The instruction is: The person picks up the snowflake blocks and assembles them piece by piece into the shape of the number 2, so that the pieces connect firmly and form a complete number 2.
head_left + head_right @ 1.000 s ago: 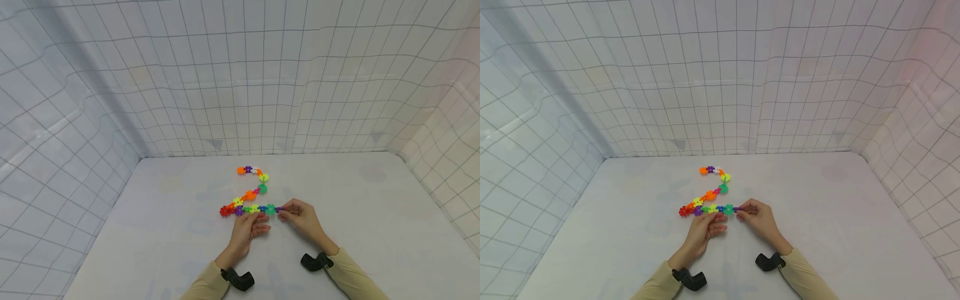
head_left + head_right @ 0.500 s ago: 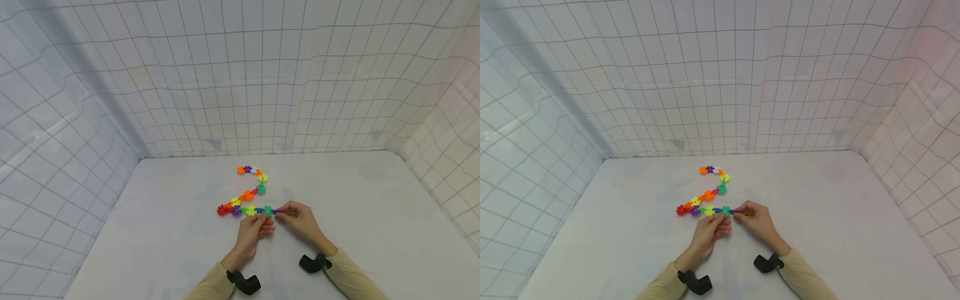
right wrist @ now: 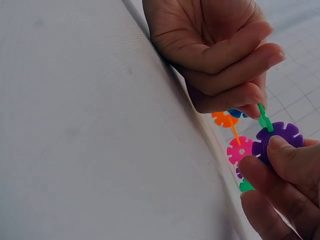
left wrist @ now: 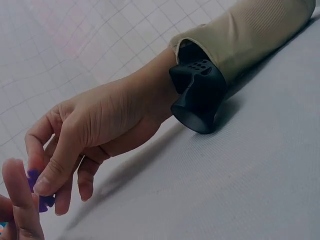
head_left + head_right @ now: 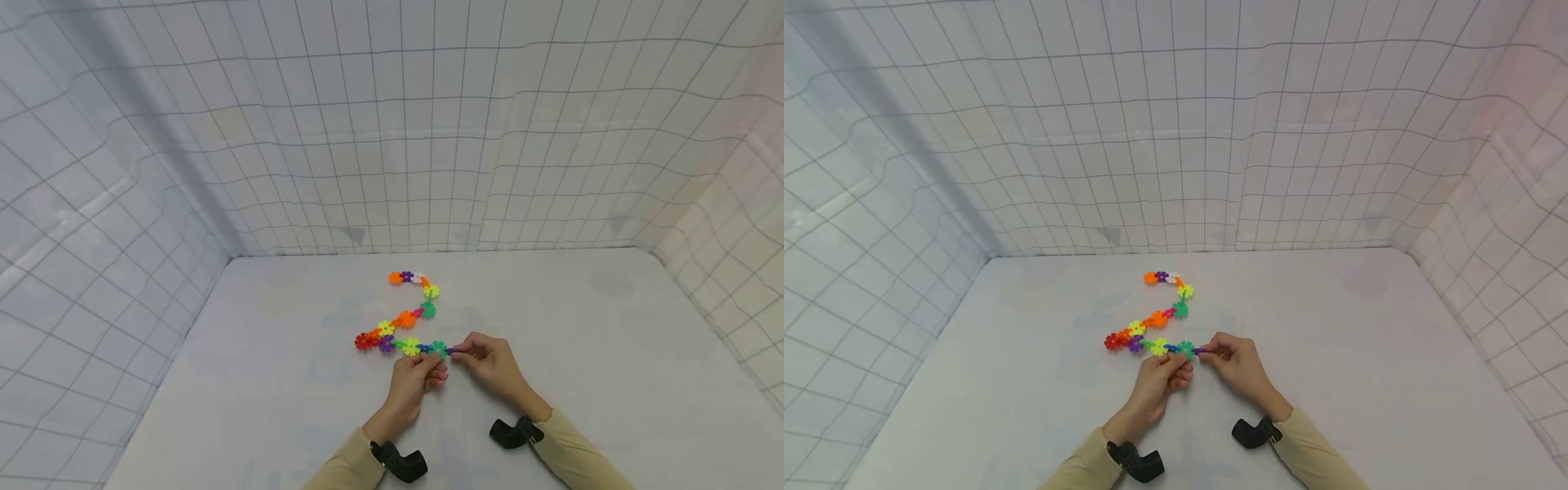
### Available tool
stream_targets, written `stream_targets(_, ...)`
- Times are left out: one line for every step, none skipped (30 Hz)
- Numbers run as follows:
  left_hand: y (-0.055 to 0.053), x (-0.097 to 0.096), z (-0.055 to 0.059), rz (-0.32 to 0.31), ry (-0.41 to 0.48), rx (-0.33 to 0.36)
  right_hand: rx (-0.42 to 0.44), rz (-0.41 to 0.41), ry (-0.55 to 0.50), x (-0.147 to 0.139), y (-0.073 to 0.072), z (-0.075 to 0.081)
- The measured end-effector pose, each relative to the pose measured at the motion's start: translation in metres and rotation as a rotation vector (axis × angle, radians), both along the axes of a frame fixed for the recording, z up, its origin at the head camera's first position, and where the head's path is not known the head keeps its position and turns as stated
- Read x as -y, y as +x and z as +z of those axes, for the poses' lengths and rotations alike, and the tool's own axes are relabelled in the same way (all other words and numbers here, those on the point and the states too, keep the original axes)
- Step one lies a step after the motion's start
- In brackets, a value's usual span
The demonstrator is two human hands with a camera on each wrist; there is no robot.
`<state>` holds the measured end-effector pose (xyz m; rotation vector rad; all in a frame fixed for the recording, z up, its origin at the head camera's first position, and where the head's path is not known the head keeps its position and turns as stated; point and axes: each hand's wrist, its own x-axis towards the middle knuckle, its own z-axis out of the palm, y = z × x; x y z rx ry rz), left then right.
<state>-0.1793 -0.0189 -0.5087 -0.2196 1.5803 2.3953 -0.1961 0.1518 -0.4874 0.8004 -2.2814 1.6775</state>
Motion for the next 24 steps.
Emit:
stream_targets(0.0, 0.0005, 0.0006, -0.003, 0.002, 0.002, -0.004, -0.003, 0.001, 0.0002, 0.0, 0.0002)
stream_targets(0.0, 0.0009, 0.0013, -0.006, 0.001, 0.003, -0.009, -0.004, 0.003, 0.0005, -0.0001, 0.0003)
stream_targets(0.0001, 0.0015, 0.0021, -0.012, 0.0, 0.001, -0.01, -0.006, 0.005, 0.0004, -0.0003, 0.0005)
stream_targets(-0.0002, 0.0018, 0.0023, -0.014, 0.002, 0.005, -0.009, -0.005, 0.006, 0.0004, -0.0004, 0.0011)
stream_targets(-0.0004, 0.0021, 0.0027, -0.015, 0.004, 0.009, -0.008, -0.003, 0.008, 0.0002, -0.0006, 0.0012)
stream_targets(-0.0004, 0.0023, 0.0028, -0.016, 0.006, 0.009, -0.009, 0.0, 0.011, 0.0001, -0.0007, 0.0013)
stream_targets(-0.0002, 0.0027, 0.003, -0.017, 0.006, 0.009, -0.013, 0.002, 0.014, 0.0001, -0.0007, 0.0016)
stream_targets(-0.0002, 0.0029, 0.0031, -0.018, 0.004, 0.011, -0.021, 0.008, 0.021, -0.0001, -0.0007, 0.0019)
stream_targets(-0.0001, 0.0032, 0.0031, -0.018, 0.004, 0.013, -0.03, 0.009, 0.028, -0.0002, -0.0004, 0.0026)
stream_targets(-0.0002, 0.0031, 0.0027, -0.019, 0.001, 0.013, -0.042, 0.012, 0.035, 0.0001, -0.0002, 0.0031)
stream_targets(0.0003, 0.0034, 0.0029, -0.021, -0.003, 0.011, -0.053, 0.015, 0.044, 0.0004, 0.0001, 0.0037)
stream_targets(0.0007, 0.0036, 0.0029, -0.022, -0.007, 0.011, -0.069, 0.016, 0.05, 0.0009, 0.0004, 0.0044)
stream_targets(0.001, 0.0036, 0.0027, -0.023, -0.011, 0.01, -0.081, 0.019, 0.055, 0.0012, 0.0007, 0.005)
stream_targets(0.0011, 0.0035, 0.0025, -0.024, -0.014, 0.011, -0.091, 0.022, 0.061, 0.0016, 0.0009, 0.0054)
stream_targets(0.0013, 0.0032, 0.0021, -0.023, -0.017, 0.012, -0.094, 0.021, 0.064, 0.002, 0.0013, 0.006)
stream_targets(0.0014, 0.0029, 0.0016, -0.024, -0.023, 0.008, -0.096, 0.022, 0.065, 0.0023, 0.0015, 0.0062)
stream_targets(0.0014, 0.0027, 0.0015, -0.024, -0.024, 0.011, -0.098, 0.021, 0.065, 0.0025, 0.0016, 0.0063)
stream_targets(0.0012, 0.0022, 0.0011, -0.027, -0.029, 0.01, -0.097, 0.016, 0.063, 0.0024, 0.0017, 0.0063)
stream_targets(0.0008, 0.0017, 0.0006, -0.032, -0.035, 0.008, -0.097, 0.007, 0.065, 0.0022, 0.0016, 0.0063)
stream_targets(0.0003, 0.0011, 0.0005, -0.037, -0.041, 0.003, -0.094, -0.003, 0.071, 0.0018, 0.0015, 0.0068)
stream_targets(0.0001, 0.0008, 0.0001, -0.044, -0.047, 0.001, -0.089, -0.014, 0.076, 0.0013, 0.0016, 0.0067)
stream_targets(0.0, 0.0006, -0.0003, -0.055, -0.053, -0.006, -0.083, -0.025, 0.08, 0.0009, 0.0014, 0.0061)
stream_targets(-0.0002, 0.0007, -0.0008, -0.064, -0.053, -0.004, -0.077, -0.036, 0.085, 0.0003, 0.001, 0.0044)
stream_targets(-0.0003, 0.001, -0.0014, -0.074, -0.053, -0.004, -0.069, -0.045, 0.085, 0.0001, 0.0008, 0.0031)
